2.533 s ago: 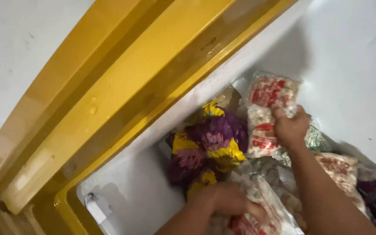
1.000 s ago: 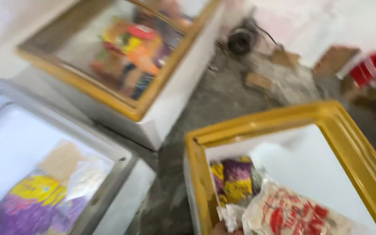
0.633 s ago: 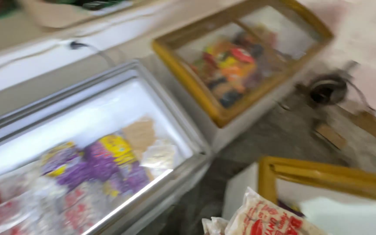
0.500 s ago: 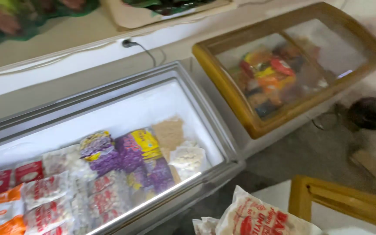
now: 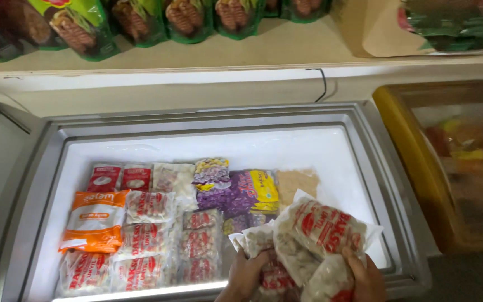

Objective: Organizing and transferring bags of frozen meatballs and food products between several chest freezers.

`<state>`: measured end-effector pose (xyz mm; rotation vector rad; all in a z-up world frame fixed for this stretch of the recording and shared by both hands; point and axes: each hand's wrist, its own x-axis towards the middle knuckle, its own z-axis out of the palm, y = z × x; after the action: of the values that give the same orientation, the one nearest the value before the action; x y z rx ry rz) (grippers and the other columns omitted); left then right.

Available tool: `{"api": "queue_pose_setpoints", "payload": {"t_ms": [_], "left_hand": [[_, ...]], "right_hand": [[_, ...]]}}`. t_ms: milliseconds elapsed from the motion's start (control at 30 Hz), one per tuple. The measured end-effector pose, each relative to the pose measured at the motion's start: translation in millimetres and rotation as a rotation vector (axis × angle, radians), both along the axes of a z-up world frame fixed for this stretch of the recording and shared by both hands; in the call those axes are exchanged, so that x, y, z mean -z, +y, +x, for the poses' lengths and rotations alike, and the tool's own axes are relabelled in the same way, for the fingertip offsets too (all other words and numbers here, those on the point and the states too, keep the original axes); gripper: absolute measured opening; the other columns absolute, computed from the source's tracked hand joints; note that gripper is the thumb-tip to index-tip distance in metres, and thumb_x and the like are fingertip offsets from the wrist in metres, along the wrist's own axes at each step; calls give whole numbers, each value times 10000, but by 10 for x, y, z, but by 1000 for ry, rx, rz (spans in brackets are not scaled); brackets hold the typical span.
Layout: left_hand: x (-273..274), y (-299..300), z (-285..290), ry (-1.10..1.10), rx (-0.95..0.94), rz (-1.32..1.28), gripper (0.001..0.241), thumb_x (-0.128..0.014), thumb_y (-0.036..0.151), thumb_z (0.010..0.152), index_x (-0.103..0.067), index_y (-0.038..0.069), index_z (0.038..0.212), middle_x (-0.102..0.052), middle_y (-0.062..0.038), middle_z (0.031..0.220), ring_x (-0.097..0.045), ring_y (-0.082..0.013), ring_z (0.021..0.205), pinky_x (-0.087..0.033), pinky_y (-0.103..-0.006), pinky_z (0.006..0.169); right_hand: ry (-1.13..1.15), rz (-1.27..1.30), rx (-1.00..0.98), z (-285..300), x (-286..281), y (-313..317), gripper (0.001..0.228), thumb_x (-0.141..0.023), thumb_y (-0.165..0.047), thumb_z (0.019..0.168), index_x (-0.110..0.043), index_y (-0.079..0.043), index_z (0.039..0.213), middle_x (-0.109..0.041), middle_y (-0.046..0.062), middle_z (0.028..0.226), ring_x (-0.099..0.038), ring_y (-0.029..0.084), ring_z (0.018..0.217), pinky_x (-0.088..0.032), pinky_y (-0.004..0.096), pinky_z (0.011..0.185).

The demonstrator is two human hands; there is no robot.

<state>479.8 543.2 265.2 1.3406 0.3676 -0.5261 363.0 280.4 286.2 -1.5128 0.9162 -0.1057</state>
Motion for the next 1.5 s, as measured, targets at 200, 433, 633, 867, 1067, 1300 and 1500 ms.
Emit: {"api": "queue_pose_setpoints", "payload": {"t_ms": [200, 433, 633, 867, 1067, 1300, 1500], "left_hand": [[476, 114, 463, 213, -65, 230, 905, -871, 400, 585, -565, 30, 1352, -768, -145, 1222, -765, -278, 1093, -627, -413, 929], [1386, -15, 533, 268, 140, 624, 1179, -950, 592, 600, -411, 112, 1532, -449, -249, 1459, -509, -360, 1339, -470, -417, 1121], [1478, -72, 235, 54, 222, 430, 919, -834, 535, 742, -495, 72, 1460, -618, -193, 1401, -628, -297, 1293, -501, -400, 1088], [995, -136, -460, -181, 888, 977, 494, -656, 486, 940, -658, 91, 1238, -653, -200, 1194, -636, -379, 1157, -498, -499, 1010], [524, -305, -502, -207, 502, 1151, 399, -644, 335, 759, -691, 130, 1097, -655, -115, 1124, -607, -318, 1077, -460, -482, 953], [353, -311, -384, -1, 677, 1131, 468, -611, 344, 801, -637, 149, 1226, -626, -102, 1225, -561, -293, 1166, -425, -457, 1019], [349, -340, -400, -14, 679, 1136, 480, -598, 364, 814, -630, 164, 1249, -615, -83, 1276, -540, -276, 1223, -405, -454, 1045]], "right_hand": [[22, 152, 78, 1234, 957, 161, 494, -709, -396, 985, -687, 87, 1087, -684, 275, 895, -619, 374, 779, -510, 500, 667], [277, -248, -118, 1075, 1832, 266, 579, -666, -486, 935, -623, 14, 1224, -761, 229, 1052, -747, 332, 956, -598, 439, 813], [473, -1192, -841, 619, 2356, 109, 762, -574, -526, 949, -309, -197, 1584, -572, 311, 1417, -631, 368, 1213, -521, 379, 981], [386, -925, -1246, 566, 1438, 586, 709, -575, -610, 884, -517, -249, 1492, -543, 71, 1453, -531, 263, 1356, -407, 502, 1140], [538, -921, -1190, 654, 954, 774, 603, -586, -484, 851, -536, -258, 1407, -513, 32, 1489, -509, 236, 1367, -399, 476, 1140], [577, -851, -1302, 691, 964, 752, 636, -597, -399, 834, -496, -274, 1450, -449, 54, 1534, -494, 235, 1378, -406, 461, 1134], [405, -943, -1299, 745, 804, 797, 819, -653, -549, 828, -369, -295, 1553, -299, 130, 1639, -324, 302, 1450, -300, 544, 1140]]}}
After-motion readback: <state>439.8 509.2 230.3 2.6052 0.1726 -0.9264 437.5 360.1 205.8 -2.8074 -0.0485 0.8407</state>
